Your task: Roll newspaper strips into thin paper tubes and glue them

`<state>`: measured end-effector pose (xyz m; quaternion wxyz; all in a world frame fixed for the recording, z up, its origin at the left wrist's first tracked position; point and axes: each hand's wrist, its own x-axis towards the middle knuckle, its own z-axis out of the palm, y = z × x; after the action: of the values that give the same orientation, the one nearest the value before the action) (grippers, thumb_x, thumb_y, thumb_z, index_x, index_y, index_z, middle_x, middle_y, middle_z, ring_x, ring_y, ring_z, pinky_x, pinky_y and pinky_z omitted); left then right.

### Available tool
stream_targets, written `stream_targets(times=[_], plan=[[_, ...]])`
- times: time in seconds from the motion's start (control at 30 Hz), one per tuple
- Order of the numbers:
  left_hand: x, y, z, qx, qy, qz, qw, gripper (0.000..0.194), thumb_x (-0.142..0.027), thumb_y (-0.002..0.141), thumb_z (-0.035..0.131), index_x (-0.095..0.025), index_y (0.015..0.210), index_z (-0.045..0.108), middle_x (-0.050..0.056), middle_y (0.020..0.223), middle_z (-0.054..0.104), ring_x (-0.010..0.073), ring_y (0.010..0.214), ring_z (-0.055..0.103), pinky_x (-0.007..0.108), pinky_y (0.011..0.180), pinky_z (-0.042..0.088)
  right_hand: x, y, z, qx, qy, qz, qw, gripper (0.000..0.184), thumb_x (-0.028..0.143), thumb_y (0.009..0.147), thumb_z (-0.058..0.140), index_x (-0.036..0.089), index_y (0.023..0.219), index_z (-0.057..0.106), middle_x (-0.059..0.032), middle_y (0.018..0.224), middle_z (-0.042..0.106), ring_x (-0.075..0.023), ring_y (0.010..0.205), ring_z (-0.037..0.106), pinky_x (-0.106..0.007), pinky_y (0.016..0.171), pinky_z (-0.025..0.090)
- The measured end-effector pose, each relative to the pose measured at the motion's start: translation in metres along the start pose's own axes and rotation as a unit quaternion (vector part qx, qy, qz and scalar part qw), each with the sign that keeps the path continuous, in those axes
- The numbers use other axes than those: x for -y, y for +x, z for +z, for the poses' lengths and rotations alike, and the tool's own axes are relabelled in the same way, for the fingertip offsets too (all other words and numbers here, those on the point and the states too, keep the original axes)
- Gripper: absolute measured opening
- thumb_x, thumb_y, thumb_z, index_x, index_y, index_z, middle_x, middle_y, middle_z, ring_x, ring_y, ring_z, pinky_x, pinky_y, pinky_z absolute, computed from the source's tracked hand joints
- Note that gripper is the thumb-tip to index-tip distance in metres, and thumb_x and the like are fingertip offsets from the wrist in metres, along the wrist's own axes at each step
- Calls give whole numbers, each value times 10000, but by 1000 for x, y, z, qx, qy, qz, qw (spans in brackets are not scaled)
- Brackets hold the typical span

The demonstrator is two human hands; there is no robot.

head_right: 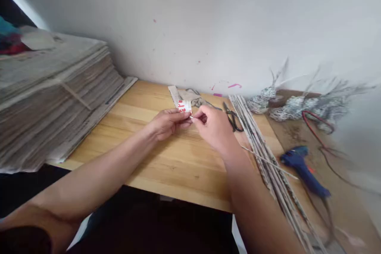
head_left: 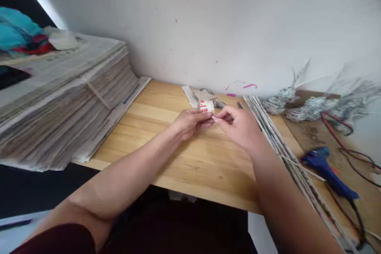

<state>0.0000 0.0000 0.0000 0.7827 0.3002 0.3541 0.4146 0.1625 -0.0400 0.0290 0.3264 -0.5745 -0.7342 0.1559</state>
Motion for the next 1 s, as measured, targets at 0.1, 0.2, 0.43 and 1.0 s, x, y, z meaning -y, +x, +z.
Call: stream_targets(times=[0.1,0.2,0.43,1.0], plan=[[1,0,0,7,2,6,1000,42,-28,787,680,-40,782,720,98,750,723,127,655,696,200,650,574,-2,0,-1,6,11,14,1000,55,242,799,652,202,764,637,-5,744,702,-148,648,634,-282,613,455],[3,1,-1,15,7,14,1000,46,-52,762,722,-40,806,727,110,787,731,129,669,698,203,658,576,-3,-1,-1,14,49,30,998,45,228,790,656,200,780,621,-8,760,695,-146,661,634,-279,622,471],[7,4,-3,35,12,22,999,127,-62,735,751,-39,858,734,113,823,735,132,695,700,209,673,583,1,0,-2,20,106,54,993,81,197,770,660,196,836,613,-11,777,676,-140,693,630,-272,651,488],[-5,4,-6,-8,-62,-70,996,42,-121,820,690,-87,813,713,86,753,723,125,646,692,199,579,576,-1,1,5,-61,-115,-147,980,113,163,857,628,212,935,693,-51,912,721,-200,847,663,-306,735,478]])
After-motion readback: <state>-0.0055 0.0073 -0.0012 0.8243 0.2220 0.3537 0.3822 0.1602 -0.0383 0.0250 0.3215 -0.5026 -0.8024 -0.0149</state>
